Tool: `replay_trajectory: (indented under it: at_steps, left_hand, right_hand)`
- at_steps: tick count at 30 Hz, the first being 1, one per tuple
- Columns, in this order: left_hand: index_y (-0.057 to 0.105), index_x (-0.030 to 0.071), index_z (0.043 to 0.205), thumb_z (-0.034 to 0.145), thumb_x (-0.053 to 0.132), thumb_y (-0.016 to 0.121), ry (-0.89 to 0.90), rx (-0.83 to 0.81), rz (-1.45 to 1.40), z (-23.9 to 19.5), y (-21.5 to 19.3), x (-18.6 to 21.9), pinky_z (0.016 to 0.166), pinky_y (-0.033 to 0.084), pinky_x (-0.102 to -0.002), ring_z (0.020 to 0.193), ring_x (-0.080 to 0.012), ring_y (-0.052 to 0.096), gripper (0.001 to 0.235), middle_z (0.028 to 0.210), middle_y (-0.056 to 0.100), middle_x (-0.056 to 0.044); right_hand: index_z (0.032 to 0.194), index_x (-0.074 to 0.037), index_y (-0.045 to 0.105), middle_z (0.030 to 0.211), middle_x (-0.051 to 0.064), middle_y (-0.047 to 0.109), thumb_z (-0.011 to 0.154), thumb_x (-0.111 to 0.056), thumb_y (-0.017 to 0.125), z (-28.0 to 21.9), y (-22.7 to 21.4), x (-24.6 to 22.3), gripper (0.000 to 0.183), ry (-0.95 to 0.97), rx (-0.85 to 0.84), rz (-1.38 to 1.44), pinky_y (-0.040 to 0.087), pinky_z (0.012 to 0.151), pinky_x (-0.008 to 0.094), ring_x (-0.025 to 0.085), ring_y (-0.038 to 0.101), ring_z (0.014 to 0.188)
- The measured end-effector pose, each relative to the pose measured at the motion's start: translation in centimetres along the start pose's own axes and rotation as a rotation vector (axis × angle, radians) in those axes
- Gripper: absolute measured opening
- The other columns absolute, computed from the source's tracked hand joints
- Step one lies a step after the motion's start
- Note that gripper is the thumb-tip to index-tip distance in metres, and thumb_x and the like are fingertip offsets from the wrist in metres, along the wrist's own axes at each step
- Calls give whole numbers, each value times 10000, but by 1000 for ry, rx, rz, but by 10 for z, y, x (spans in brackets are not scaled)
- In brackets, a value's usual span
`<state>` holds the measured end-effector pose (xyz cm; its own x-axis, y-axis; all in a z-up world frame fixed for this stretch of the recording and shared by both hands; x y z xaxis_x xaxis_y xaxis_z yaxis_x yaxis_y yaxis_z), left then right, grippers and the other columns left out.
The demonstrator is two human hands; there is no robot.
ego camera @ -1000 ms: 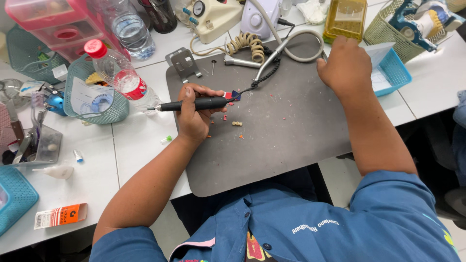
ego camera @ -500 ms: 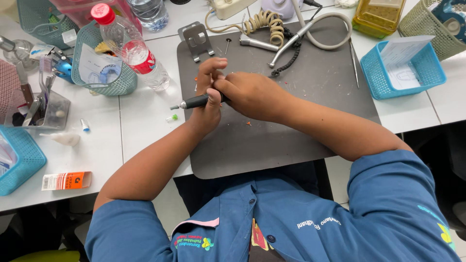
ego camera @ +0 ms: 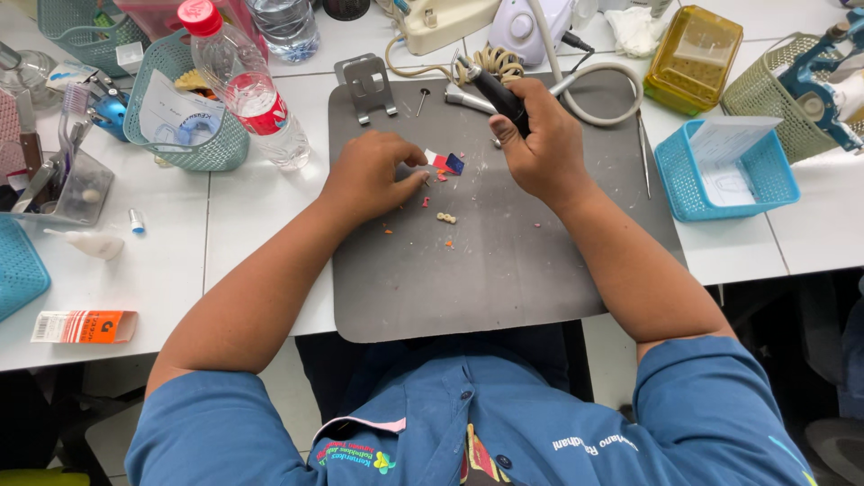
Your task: The person assembles a dental prosthesis by fitting a blue denture base onto a yellow dental cast. They then use a rotary tool to grind a small white component and attach it to the denture base, checking the fit repeatedly.
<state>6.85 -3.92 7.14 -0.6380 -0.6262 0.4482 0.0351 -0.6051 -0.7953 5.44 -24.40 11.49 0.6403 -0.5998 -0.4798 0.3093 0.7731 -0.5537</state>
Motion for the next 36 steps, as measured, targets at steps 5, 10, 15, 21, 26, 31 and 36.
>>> replay_trajectory:
  at_steps: [5,10,15,21,26,31,36]
  left_hand:
    - [762,103,942,855,200,763,-119,-113,44,1,17,-6,795,531,-433,903,-288,690,130,925,736,-87]
    - [754,95,931,868,175,750,-100,-38,41,1,6,0,784,525,-450,900,-302,688,102,938,737,-91]
    - [713,50,1070,829,233,825,-49,143,-106,-3,-18,11,681,534,-358,793,-229,668,323,996,715,-86]
    - [716,65,1115,969,178,837,35,385,-423,-13,-45,11,682,492,-235,750,-99,601,220,986,735,-27]
    - [693,45,1013,987,111,768,111,378,-390,-18,-41,13,675,484,-255,749,-108,596,104,920,693,-44]
    - [606,80,984,1031,138,590,-119,473,-954,-16,-31,-26,755,520,-243,763,-70,570,76,916,643,11]
    - [672,66,903,909,171,718,-169,237,-72,-8,-24,-19,659,504,-376,742,-234,643,115,835,659,-71]
  right_hand:
    - [1234,-48,568,912,84,650,1121,-422,637,-5,-7,2,397,-8,15,70,516,741,326,204,644,805]
    - [1224,-49,573,890,87,642,1107,-424,657,-5,-9,-3,401,-38,-5,93,509,729,322,211,648,790]
    - [1175,-37,621,881,115,663,1040,-372,718,-2,-4,-10,374,-52,-84,45,515,683,337,262,663,742]
    - [1126,-54,666,907,106,691,950,-323,786,-2,10,-35,343,-257,-225,-65,513,666,392,309,679,775]
    - [1120,-58,671,900,107,686,944,-332,786,-4,15,-33,346,-267,-258,-88,512,673,397,316,680,783]
    - [1152,-68,649,950,114,705,990,-342,768,1,13,-16,340,-306,-227,-161,524,692,396,318,696,822]
    - [1181,-61,582,872,121,698,1004,-348,758,6,7,14,381,-150,-210,-139,516,672,403,325,690,756]
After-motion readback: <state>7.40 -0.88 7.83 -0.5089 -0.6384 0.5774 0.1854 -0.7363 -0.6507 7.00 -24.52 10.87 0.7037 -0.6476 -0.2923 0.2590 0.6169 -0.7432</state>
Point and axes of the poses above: each hand's wrist, its own z-axis towards the middle knuckle, its own y-axis out of the palm, x = y × z, the point moved 9 cm from there along z, towards the middle knuckle
